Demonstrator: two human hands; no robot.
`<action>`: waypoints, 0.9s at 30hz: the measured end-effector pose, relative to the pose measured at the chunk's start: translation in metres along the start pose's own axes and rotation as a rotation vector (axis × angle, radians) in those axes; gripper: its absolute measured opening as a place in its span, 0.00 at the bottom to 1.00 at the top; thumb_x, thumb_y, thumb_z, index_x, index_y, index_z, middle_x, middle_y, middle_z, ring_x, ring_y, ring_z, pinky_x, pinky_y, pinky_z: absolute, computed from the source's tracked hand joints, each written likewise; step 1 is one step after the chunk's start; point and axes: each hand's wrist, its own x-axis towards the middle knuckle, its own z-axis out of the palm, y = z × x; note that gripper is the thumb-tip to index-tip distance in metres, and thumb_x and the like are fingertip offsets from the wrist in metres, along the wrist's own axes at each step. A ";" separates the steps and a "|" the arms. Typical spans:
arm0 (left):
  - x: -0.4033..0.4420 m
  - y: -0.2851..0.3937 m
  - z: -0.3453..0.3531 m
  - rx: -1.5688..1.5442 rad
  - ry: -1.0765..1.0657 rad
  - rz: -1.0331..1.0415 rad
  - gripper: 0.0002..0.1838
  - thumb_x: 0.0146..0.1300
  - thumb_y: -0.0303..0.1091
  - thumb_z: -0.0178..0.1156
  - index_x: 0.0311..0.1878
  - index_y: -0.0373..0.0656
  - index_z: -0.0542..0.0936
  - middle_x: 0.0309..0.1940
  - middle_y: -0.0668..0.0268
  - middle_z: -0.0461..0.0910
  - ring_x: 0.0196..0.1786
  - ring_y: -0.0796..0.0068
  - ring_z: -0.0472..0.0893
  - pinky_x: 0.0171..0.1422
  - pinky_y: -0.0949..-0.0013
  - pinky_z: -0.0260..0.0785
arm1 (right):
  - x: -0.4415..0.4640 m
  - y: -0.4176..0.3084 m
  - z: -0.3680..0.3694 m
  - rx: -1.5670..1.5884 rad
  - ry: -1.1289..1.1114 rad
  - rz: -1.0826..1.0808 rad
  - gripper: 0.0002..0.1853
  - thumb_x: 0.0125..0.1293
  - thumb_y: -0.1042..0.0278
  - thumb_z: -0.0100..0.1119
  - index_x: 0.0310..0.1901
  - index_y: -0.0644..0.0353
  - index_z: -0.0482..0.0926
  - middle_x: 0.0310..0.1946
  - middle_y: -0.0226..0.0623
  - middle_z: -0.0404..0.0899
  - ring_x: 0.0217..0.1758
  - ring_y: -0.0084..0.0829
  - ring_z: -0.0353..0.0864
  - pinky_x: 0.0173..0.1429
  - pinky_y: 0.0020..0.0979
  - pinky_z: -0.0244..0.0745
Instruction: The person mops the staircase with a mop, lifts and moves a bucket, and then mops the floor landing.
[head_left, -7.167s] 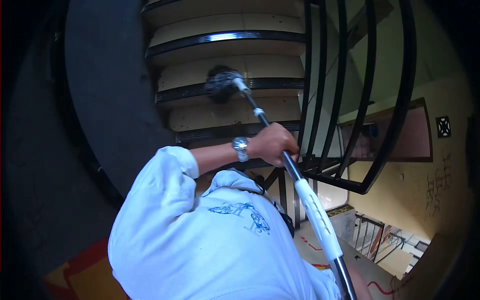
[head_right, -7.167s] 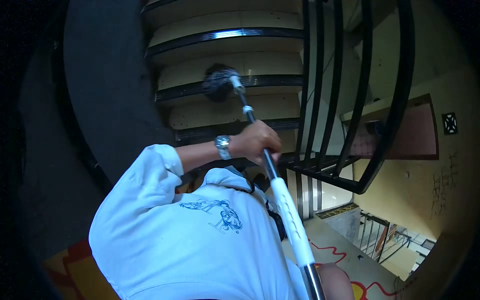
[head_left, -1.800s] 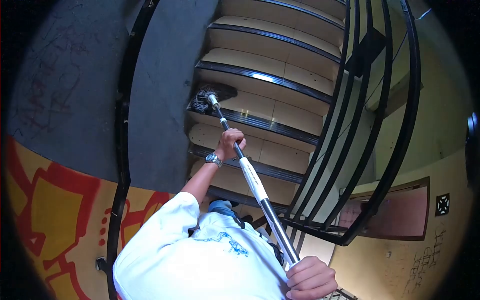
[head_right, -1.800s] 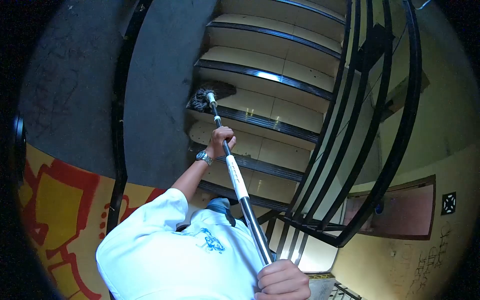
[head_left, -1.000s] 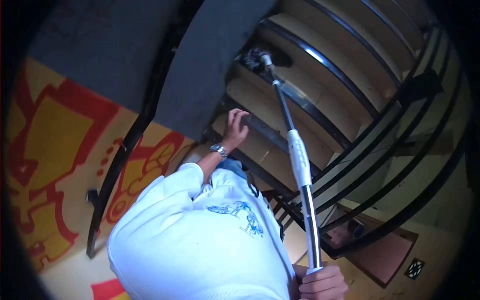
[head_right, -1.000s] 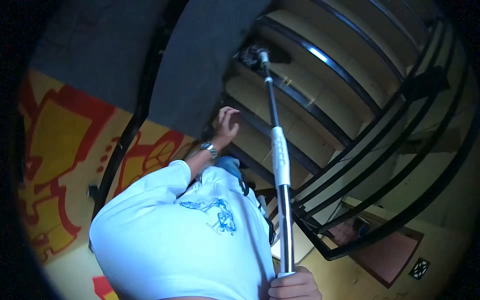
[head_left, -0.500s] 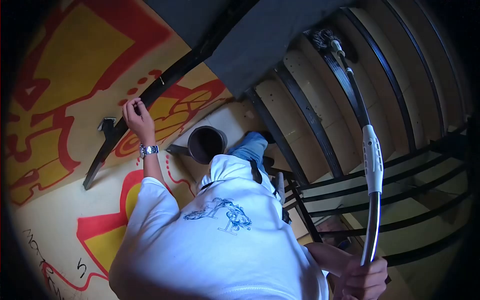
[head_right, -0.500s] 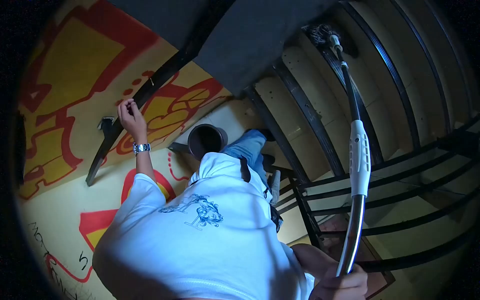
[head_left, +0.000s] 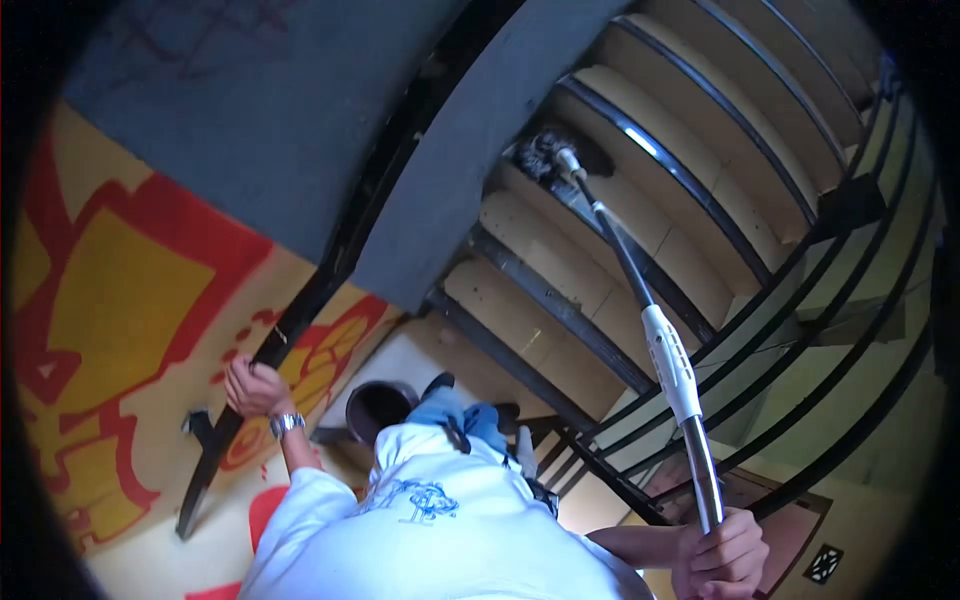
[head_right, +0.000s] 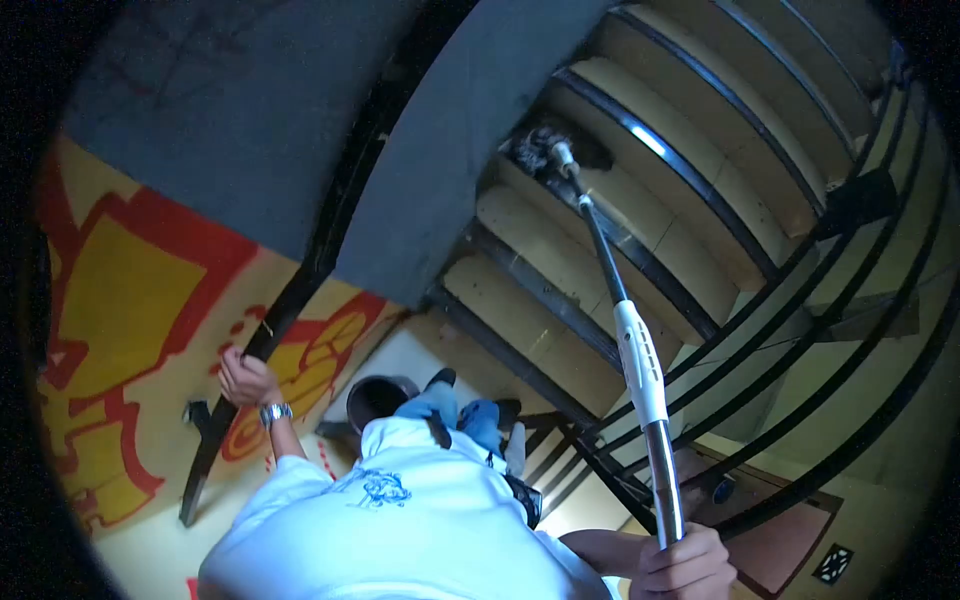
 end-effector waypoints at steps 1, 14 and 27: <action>-0.001 -0.001 0.000 0.015 -0.033 -0.022 0.11 0.57 0.41 0.47 0.32 0.51 0.78 0.34 0.65 0.81 0.41 0.56 0.80 0.42 0.53 0.67 | 0.002 -0.001 -0.001 0.019 -0.021 0.015 0.14 0.62 0.66 0.61 0.24 0.63 0.70 0.09 0.22 0.62 0.08 0.17 0.61 0.13 0.21 0.62; 0.008 0.015 -0.048 -0.621 -0.366 -0.279 0.09 0.61 0.35 0.56 0.29 0.42 0.77 0.20 0.63 0.73 0.25 0.64 0.73 0.33 0.60 0.61 | 0.004 -0.002 0.033 -0.156 0.192 -0.059 0.14 0.60 0.63 0.66 0.25 0.58 0.70 0.07 0.16 0.62 0.07 0.09 0.58 0.15 0.12 0.52; 0.090 0.178 -0.086 -1.196 -1.358 0.734 0.10 0.63 0.33 0.59 0.45 0.40 0.79 0.45 0.57 0.77 0.52 0.57 0.76 0.55 0.62 0.70 | 0.006 -0.011 0.059 -0.375 0.387 0.013 0.13 0.60 0.65 0.64 0.26 0.61 0.71 0.09 0.21 0.64 0.07 0.13 0.60 0.13 0.16 0.57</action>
